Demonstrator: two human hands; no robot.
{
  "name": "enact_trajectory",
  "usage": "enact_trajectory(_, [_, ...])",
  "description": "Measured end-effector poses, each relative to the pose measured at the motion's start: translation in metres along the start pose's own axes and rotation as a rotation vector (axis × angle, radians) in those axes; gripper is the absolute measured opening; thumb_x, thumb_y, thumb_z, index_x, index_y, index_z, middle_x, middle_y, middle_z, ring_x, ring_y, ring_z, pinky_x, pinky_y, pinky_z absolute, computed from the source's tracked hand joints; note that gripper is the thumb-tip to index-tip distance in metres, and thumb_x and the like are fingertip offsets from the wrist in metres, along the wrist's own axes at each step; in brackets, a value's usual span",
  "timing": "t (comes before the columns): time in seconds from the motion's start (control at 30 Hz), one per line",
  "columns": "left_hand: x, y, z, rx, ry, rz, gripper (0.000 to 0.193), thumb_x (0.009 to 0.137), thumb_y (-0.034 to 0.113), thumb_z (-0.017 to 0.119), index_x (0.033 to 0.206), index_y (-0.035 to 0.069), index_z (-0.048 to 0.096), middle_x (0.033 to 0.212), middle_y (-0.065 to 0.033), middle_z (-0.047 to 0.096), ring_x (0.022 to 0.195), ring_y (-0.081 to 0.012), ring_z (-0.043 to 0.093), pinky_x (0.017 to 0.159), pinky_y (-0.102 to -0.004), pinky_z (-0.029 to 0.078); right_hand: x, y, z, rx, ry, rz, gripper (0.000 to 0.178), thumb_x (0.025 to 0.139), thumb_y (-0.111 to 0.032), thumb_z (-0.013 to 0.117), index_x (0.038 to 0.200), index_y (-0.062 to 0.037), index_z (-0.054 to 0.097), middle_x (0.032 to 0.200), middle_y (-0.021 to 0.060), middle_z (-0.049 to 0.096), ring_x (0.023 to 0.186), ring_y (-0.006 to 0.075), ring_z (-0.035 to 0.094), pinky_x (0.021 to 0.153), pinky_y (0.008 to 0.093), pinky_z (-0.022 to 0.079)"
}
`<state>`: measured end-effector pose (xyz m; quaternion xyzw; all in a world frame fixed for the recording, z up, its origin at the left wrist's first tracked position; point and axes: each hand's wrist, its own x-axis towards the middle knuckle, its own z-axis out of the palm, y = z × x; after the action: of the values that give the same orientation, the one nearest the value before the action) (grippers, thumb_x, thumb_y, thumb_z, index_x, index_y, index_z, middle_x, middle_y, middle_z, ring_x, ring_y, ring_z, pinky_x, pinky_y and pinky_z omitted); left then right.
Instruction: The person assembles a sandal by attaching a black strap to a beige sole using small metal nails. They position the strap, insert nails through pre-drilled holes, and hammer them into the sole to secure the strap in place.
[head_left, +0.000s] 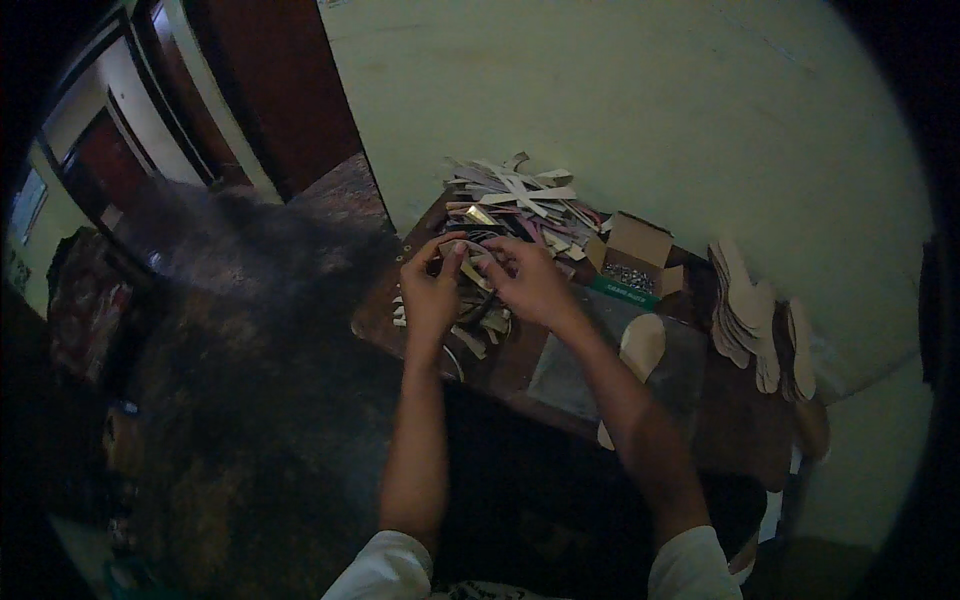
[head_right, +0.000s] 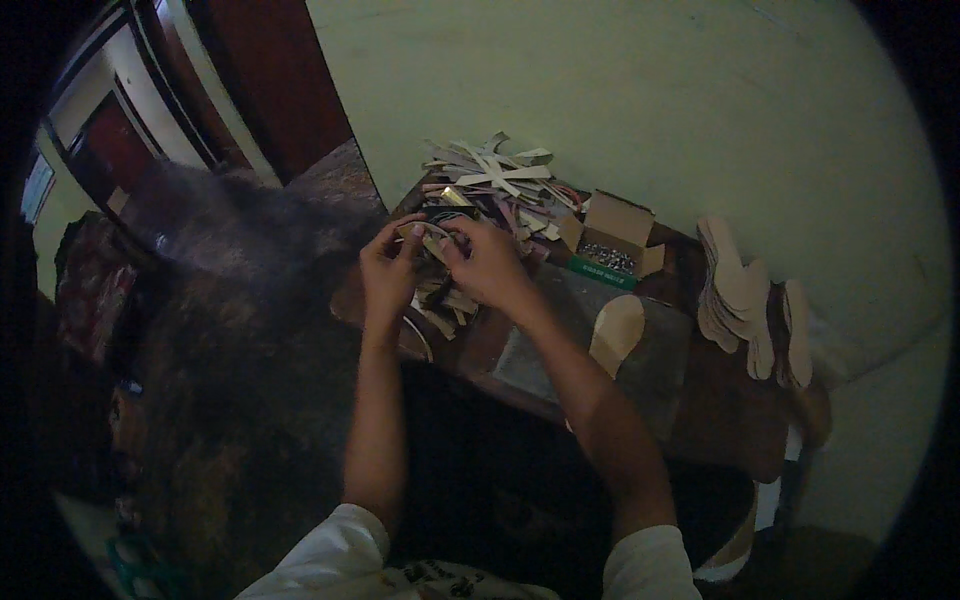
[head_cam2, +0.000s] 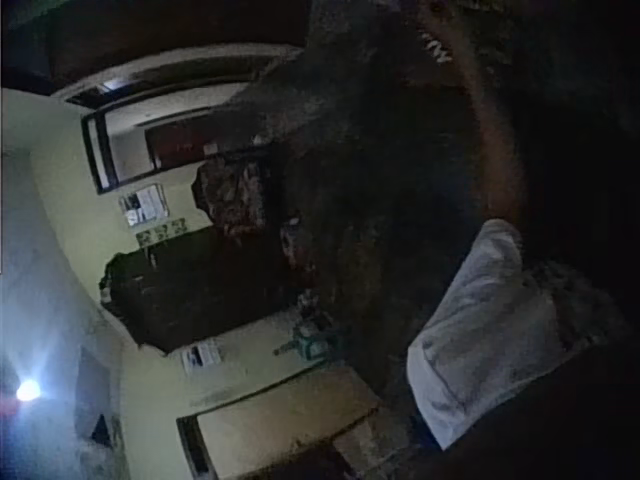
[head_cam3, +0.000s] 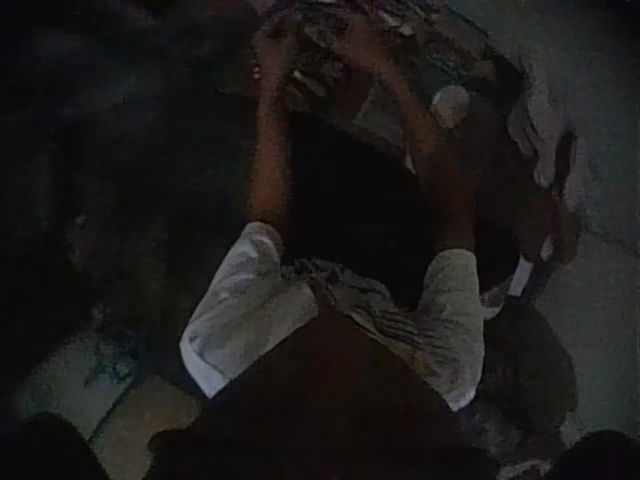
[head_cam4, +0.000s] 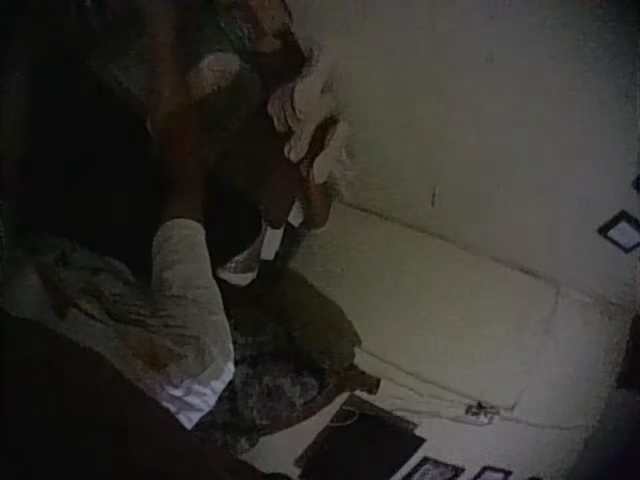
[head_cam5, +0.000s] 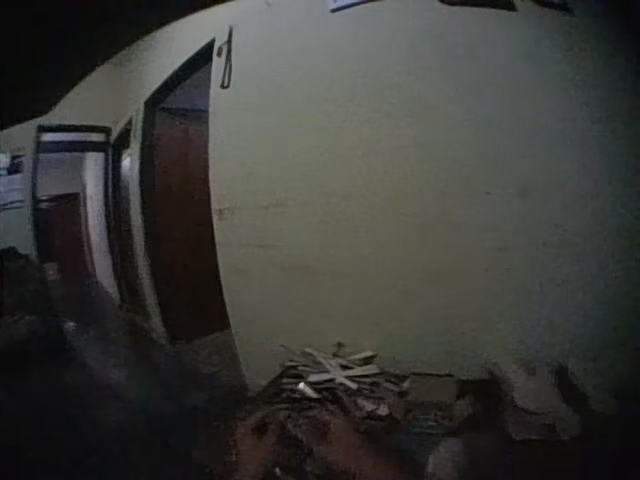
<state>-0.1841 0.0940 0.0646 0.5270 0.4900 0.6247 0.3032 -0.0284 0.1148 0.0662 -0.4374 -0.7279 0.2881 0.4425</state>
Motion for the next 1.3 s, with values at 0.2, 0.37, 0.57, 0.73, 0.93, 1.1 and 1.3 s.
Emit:
enact_trajectory(0.2, [-0.003, -0.040, -0.049, 0.497, 0.224, -0.044, 0.032, 0.077, 0.017, 0.078, 0.106, 0.003, 0.070, 0.103, -0.0123, 0.071, 0.096, -0.0247, 0.068, 0.084, -0.0369, 0.051, 0.007, -0.012, 0.024, -0.182, 0.041, 0.093, 0.034, 0.084, -0.022, 0.067, 0.112, -0.0029, 0.066, 0.096, 0.0223, 0.068, 0.092, 0.0381, 0.066, 0.082, 0.0447, 0.051])
enact_trajectory(0.37, [-0.009, -0.040, -0.045, 0.597, 0.045, -0.212, 0.036, 0.076, 0.025, 0.077, 0.107, 0.007, 0.071, 0.102, -0.0103, 0.072, 0.097, -0.0298, 0.068, 0.087, -0.0412, 0.051, 0.000, -0.012, 0.041, -0.323, -0.048, 0.094, 0.042, 0.081, -0.023, 0.070, 0.117, -0.0029, 0.062, 0.100, 0.0236, 0.067, 0.093, 0.0390, 0.066, 0.084, 0.0467, 0.052])
enact_trajectory(0.57, [-0.011, -0.032, -0.043, 0.547, 0.008, -0.314, 0.032, 0.079, 0.023, 0.072, 0.106, 0.007, 0.072, 0.100, -0.0143, 0.072, 0.095, -0.0298, 0.069, 0.085, -0.0391, 0.052, -0.008, -0.007, 0.042, -0.565, -0.221, 0.172, 0.039, 0.078, -0.020, 0.072, 0.111, -0.0013, 0.062, 0.097, 0.0238, 0.066, 0.092, 0.0404, 0.066, 0.082, 0.0497, 0.053])
enact_trajectory(0.73, [-0.008, -0.032, -0.031, 0.552, 0.019, -0.322, 0.031, 0.079, 0.022, 0.068, 0.105, 0.005, 0.072, 0.097, -0.0163, 0.072, 0.092, -0.0308, 0.069, 0.084, -0.0402, 0.052, -0.006, 0.005, 0.042, -0.568, -0.158, 0.139, 0.030, 0.078, -0.016, 0.070, 0.103, 0.0000, 0.064, 0.096, 0.0238, 0.066, 0.091, 0.0399, 0.065, 0.081, 0.0481, 0.052])
enact_trajectory(0.93, [-0.010, -0.025, -0.030, 0.425, 0.166, -0.193, 0.029, 0.082, 0.020, 0.064, 0.103, 0.000, 0.068, 0.095, -0.0199, 0.070, 0.090, -0.0354, 0.068, 0.083, -0.0430, 0.051, -0.001, -0.013, 0.036, -0.427, -0.046, 0.173, 0.027, 0.080, -0.011, 0.064, 0.105, -0.0006, 0.064, 0.099, 0.0243, 0.065, 0.096, 0.0403, 0.064, 0.084, 0.0476, 0.051])
enact_trajectory(1.1, [-0.005, -0.045, -0.029, 0.364, 0.249, -0.040, 0.032, 0.085, 0.017, 0.060, 0.110, -0.002, 0.063, 0.099, -0.0234, 0.069, 0.093, -0.0380, 0.067, 0.085, -0.0446, 0.049, 0.004, -0.008, 0.025, -0.393, -0.041, 0.124, 0.036, 0.078, -0.011, 0.061, 0.111, 0.0016, 0.062, 0.100, 0.0263, 0.066, 0.096, 0.0404, 0.064, 0.086, 0.0480, 0.050])
enact_trajectory(1.3, [-0.008, -0.021, -0.024, 0.341, 0.208, -0.097, 0.032, 0.090, 0.021, 0.059, 0.112, -0.002, 0.062, 0.101, -0.0243, 0.068, 0.096, -0.0386, 0.066, 0.084, -0.0437, 0.049, 0.005, 0.000, 0.008, -0.302, -0.177, 0.286, 0.037, 0.078, -0.017, 0.059, 0.111, 0.0009, 0.066, 0.099, 0.0265, 0.067, 0.096, 0.0407, 0.065, 0.087, 0.0452, 0.050])
